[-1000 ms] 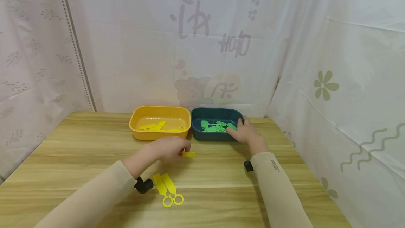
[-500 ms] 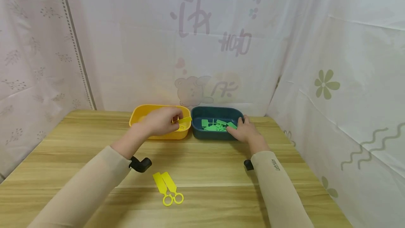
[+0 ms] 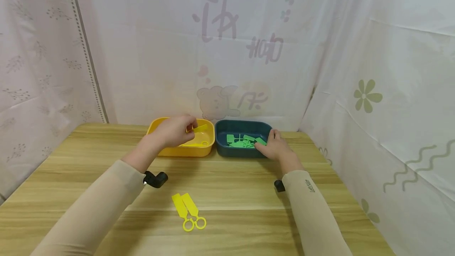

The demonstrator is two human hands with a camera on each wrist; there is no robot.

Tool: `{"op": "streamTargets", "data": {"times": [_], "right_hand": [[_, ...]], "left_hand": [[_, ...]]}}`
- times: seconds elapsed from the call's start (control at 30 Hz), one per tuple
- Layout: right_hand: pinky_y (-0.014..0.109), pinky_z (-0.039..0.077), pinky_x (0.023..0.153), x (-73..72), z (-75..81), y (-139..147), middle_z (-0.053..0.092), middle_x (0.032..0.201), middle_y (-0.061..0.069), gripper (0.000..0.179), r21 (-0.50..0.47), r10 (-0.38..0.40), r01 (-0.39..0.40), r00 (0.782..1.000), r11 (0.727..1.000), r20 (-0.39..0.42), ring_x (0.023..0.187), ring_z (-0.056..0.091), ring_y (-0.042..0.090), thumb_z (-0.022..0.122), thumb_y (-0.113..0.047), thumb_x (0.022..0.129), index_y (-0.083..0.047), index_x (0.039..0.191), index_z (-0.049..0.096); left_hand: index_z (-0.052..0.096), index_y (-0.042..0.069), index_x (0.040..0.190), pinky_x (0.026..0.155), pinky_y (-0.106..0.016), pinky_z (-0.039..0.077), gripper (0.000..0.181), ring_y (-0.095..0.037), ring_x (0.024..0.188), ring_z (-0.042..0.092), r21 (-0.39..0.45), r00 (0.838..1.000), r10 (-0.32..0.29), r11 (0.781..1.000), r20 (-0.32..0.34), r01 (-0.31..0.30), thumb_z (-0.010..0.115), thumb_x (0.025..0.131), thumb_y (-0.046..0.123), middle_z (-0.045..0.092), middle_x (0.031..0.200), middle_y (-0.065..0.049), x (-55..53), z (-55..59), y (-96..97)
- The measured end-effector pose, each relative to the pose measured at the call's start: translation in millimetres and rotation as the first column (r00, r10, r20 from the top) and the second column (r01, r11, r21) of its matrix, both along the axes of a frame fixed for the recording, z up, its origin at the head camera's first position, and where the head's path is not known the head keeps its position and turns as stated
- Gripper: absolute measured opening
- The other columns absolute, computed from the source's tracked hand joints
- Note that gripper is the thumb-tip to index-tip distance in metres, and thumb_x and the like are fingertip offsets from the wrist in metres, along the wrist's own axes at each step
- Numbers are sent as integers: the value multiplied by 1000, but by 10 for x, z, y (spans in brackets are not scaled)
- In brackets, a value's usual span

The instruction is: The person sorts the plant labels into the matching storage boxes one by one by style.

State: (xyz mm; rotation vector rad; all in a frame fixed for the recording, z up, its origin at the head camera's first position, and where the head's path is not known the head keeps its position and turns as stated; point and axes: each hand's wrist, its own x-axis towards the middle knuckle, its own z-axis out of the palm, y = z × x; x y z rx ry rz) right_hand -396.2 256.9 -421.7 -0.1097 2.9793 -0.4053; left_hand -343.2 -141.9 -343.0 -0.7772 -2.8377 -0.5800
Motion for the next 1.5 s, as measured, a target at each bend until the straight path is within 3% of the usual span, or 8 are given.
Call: {"op": "streamTargets", "data": {"times": [0.3,0.53,0.73,1.03,1.23,1.5], "right_hand": [[72,21,131,-136,-86,60,-10,181,32,121,7,-7,7,1000,1000,17,162,10,65,38,-78,103,8,170,-13],[73,21,131,-74,-54,10,-9,182,30,137,13,-13,13,1000,1000,11,164,8,63,33,-96,94,7,171,-12],[72,23,131,10,-4,-21,-6,182,31,136,11,-16,16,1000,1000,-5,163,11,62,35,-95,95,8,172,-9],[72,23,131,6,-13,-7,-9,181,31,134,10,-20,20,1000,1000,6,164,9,62,35,-94,95,7,171,-11],[73,26,129,11,-15,-11,-6,181,32,133,10,-14,14,1000,1000,6,163,12,63,35,-93,96,7,172,-9],[74,27,128,-1,-22,-32,-3,181,33,127,14,-15,15,1000,1000,-13,160,15,66,39,-86,101,8,172,-8]], "left_hand": [[74,4,124,92,-44,60,25,-28,98,66,-1,999,42,999,7,-42,70,101,11,73,114,-11,-55,18,-58],[74,3,125,92,-45,59,26,-29,98,66,-26,997,71,997,-25,-72,68,101,12,74,112,-11,-117,-14,-95],[73,2,128,95,-46,60,28,-29,101,66,-30,994,106,994,-11,-106,69,102,12,73,116,-12,-157,-56,-129],[70,0,132,97,-49,59,29,-32,105,68,-32,988,154,987,-19,-155,66,106,12,72,120,-16,-263,-81,-149],[69,2,132,102,-50,59,29,-34,110,68,-31,983,184,982,3,-184,66,107,16,70,125,-17,-271,-82,-172],[72,1,127,101,-50,59,27,-34,108,68,-26,991,130,991,-23,-131,67,106,16,71,123,-17,-181,-87,-220]]}}
